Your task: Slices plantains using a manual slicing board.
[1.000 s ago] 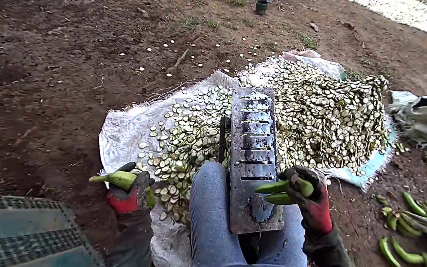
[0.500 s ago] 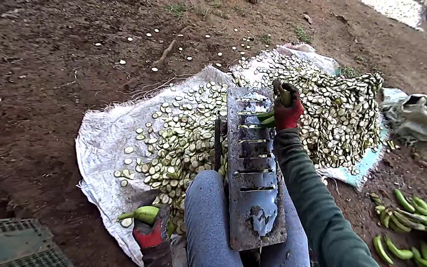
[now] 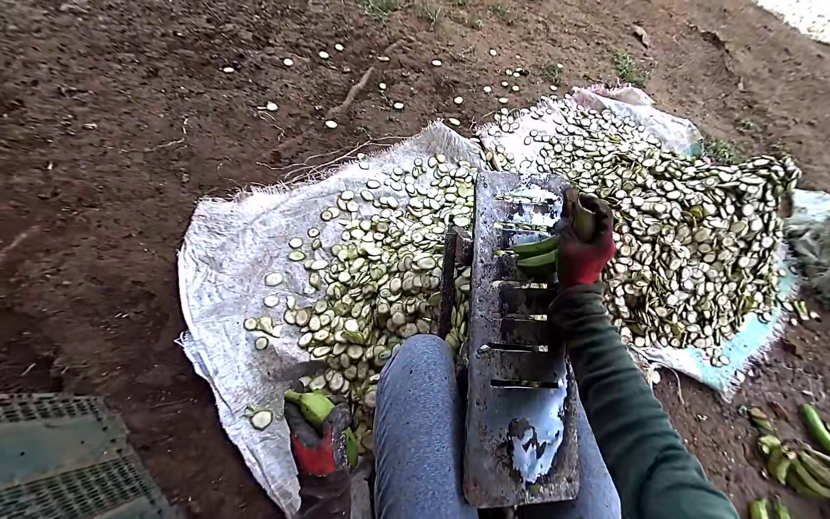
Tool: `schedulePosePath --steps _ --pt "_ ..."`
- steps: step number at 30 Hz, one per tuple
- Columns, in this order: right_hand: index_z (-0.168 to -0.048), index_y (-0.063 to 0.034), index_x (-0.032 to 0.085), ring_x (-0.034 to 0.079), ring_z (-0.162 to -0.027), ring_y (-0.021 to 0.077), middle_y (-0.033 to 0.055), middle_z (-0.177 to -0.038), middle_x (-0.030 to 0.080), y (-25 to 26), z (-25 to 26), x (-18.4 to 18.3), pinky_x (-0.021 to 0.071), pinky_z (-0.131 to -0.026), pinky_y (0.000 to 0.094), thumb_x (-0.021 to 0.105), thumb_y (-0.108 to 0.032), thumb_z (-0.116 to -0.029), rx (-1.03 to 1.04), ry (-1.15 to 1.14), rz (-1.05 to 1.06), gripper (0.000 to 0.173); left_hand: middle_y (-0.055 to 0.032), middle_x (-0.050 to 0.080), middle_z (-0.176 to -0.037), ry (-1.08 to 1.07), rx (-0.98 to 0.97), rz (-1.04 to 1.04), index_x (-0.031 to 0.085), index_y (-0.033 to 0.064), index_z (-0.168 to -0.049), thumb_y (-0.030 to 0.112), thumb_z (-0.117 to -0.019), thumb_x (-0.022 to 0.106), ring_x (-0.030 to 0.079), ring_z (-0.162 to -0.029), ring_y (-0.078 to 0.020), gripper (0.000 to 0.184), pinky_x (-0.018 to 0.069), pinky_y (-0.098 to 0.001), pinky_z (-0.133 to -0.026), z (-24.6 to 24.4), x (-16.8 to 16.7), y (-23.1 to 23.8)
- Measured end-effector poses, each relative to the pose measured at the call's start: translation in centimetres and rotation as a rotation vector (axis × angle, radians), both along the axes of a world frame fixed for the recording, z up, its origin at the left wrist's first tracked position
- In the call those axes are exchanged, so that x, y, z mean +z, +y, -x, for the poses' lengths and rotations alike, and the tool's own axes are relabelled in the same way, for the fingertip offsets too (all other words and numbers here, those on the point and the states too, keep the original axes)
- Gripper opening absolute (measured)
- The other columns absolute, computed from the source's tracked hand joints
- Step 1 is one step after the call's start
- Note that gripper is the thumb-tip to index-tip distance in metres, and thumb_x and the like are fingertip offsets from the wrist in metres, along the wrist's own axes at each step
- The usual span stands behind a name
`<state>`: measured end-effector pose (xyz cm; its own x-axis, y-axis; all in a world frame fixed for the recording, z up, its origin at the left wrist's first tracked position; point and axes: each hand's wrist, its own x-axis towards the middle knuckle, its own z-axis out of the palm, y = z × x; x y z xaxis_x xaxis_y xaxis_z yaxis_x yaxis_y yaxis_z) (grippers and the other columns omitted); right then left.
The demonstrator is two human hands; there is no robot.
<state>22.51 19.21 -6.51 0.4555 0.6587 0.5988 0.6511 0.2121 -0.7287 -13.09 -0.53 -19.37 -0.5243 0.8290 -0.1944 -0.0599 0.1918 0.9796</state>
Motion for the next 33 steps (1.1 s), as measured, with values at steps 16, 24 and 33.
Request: schedulePosePath --steps 16,24,33 --pt "-0.12 0.0079 0.067 0.07 -0.104 0.0297 0.0229 -0.113 0.071 -3.9 0.1 -2.6 0.0571 -0.093 0.0427 0.075 -0.01 -0.0847 0.041 -0.243 -0.054 0.04 -0.0076 0.059 -0.114 -0.023 -0.009 0.004 0.02 0.0015 -0.156 0.017 -0.0874 0.064 0.062 -0.081 -0.0031 0.083 0.0561 -0.0236 -0.068 -0.6 0.0 0.6" --pt "-0.121 -0.0003 0.069 0.07 -0.107 0.0211 0.014 -0.116 0.072 -15.2 2.0 -4.0 0.0591 -0.094 0.0389 0.075 -0.016 -0.0871 0.034 -0.183 0.054 0.038 -0.0047 0.06 -0.107 -0.039 -0.046 -0.03 0.017 0.0032 -0.156 0.014 -0.0892 0.062 0.065 -0.072 -0.0056 0.082 0.0587 -0.0266 -0.062 0.5 0.0 -0.2" --pt "-0.117 0.0016 0.067 0.068 -0.105 0.0389 0.0209 -0.11 0.071 -3.0 0.6 -3.0 0.0516 -0.093 0.0579 0.071 -0.013 -0.0843 0.085 -0.42 0.038 0.036 -0.0072 0.059 -0.116 0.003 0.0 -0.029 0.021 0.0036 -0.156 0.018 -0.0887 0.065 0.064 -0.082 -0.0045 0.082 0.0583 -0.0257 -0.07 0.6 -0.5 0.3"
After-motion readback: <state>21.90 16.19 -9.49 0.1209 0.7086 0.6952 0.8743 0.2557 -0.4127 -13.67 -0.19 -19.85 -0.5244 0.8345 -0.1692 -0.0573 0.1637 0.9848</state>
